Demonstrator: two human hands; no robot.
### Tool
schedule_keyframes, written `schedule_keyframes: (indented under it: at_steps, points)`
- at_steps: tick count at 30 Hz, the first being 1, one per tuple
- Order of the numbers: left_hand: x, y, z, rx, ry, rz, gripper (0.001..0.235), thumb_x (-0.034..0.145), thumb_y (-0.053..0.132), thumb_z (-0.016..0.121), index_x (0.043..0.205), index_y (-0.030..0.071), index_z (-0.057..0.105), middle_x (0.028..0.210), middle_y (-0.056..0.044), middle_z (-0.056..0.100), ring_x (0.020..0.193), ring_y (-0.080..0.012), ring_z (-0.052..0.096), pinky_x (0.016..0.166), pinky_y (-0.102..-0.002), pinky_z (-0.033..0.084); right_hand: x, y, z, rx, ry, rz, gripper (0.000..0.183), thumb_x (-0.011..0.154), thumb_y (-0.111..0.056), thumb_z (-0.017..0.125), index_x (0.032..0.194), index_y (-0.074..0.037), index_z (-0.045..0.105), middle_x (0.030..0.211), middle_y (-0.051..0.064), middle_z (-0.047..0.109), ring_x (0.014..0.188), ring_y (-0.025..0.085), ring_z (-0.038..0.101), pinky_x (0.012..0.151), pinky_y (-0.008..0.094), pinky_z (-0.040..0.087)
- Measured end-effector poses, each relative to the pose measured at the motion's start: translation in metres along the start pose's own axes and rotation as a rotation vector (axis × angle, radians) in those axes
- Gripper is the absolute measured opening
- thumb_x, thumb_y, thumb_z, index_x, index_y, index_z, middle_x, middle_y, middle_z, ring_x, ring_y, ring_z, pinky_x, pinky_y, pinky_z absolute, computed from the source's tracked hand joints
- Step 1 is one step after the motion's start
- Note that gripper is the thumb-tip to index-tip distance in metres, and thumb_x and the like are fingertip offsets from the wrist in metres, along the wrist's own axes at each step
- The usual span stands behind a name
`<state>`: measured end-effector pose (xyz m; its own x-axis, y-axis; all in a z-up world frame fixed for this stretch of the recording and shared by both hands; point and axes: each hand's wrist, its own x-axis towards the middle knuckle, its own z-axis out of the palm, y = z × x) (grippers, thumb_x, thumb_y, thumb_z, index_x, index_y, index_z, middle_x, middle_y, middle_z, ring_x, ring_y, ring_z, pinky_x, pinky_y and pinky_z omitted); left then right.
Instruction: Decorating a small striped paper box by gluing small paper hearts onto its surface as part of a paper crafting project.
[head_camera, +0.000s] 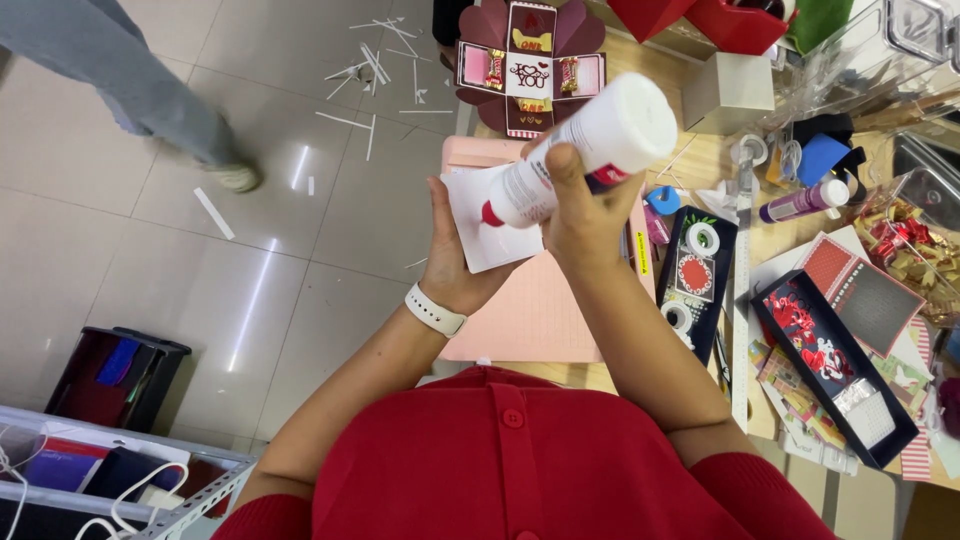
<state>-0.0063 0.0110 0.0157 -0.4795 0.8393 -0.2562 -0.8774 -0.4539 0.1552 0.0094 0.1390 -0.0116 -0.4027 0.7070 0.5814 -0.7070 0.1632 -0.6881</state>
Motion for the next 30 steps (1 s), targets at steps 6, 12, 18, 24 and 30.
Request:
schedule_keyframes:
  at_steps: [6,12,18,24,30]
  points:
    - [0.003,0.003,0.003,-0.009,0.008,-0.012,0.094,0.084,0.086,0.049,0.141,0.012,0.055,0.134,-0.016,0.065,0.122,-0.0376,0.064,0.11,-0.06,0.048,-0.006,-0.031,0.013,0.059,0.053,0.071,0.059,0.095,-0.017,0.081,0.14,-0.007,0.044,0.101,0.013,0.067,0.091,0.021,0.071,0.092,0.045,0.063]
    - [-0.004,0.001,0.015,-0.057,0.036,-0.044,0.094,0.081,0.085,0.054,0.137,0.01,0.058,0.13,-0.018,0.067,0.117,-0.0382,0.066,0.108,-0.061,0.05,0.002,-0.021,0.019,0.063,0.073,0.127,0.054,0.094,-0.026,0.083,0.134,-0.008,0.053,0.099,0.012,0.072,0.088,0.022,0.076,0.082,0.042,0.067]
    - [0.004,0.01,-0.012,0.006,-0.083,-0.051,0.095,0.082,0.09,0.044,0.137,0.013,0.061,0.132,-0.015,0.068,0.121,-0.0354,0.067,0.112,-0.058,0.048,-0.009,-0.056,0.012,0.048,0.061,0.189,0.045,0.094,-0.026,0.078,0.125,-0.003,0.057,0.087,0.02,0.069,0.077,0.032,0.076,0.072,0.043,0.068]
    - [-0.004,0.004,-0.009,0.035,-0.137,-0.075,0.094,0.083,0.091,0.041,0.132,0.013,0.063,0.127,-0.014,0.071,0.117,-0.033,0.069,0.109,-0.056,0.05,0.039,-0.023,-0.023,-0.059,0.033,-0.018,0.047,0.1,-0.02,0.078,0.135,-0.007,0.049,0.09,0.022,0.069,0.082,0.034,0.075,0.078,0.047,0.066]
    - [-0.002,0.003,-0.015,0.092,-0.118,-0.105,0.105,0.075,0.085,0.045,0.149,0.011,0.049,0.139,-0.022,0.06,0.129,-0.0432,0.057,0.108,-0.059,0.044,0.033,-0.031,-0.002,-0.144,0.127,0.027,0.057,0.082,-0.031,0.092,0.116,-0.006,0.055,0.1,0.01,0.065,0.094,0.024,0.066,0.082,0.041,0.06]
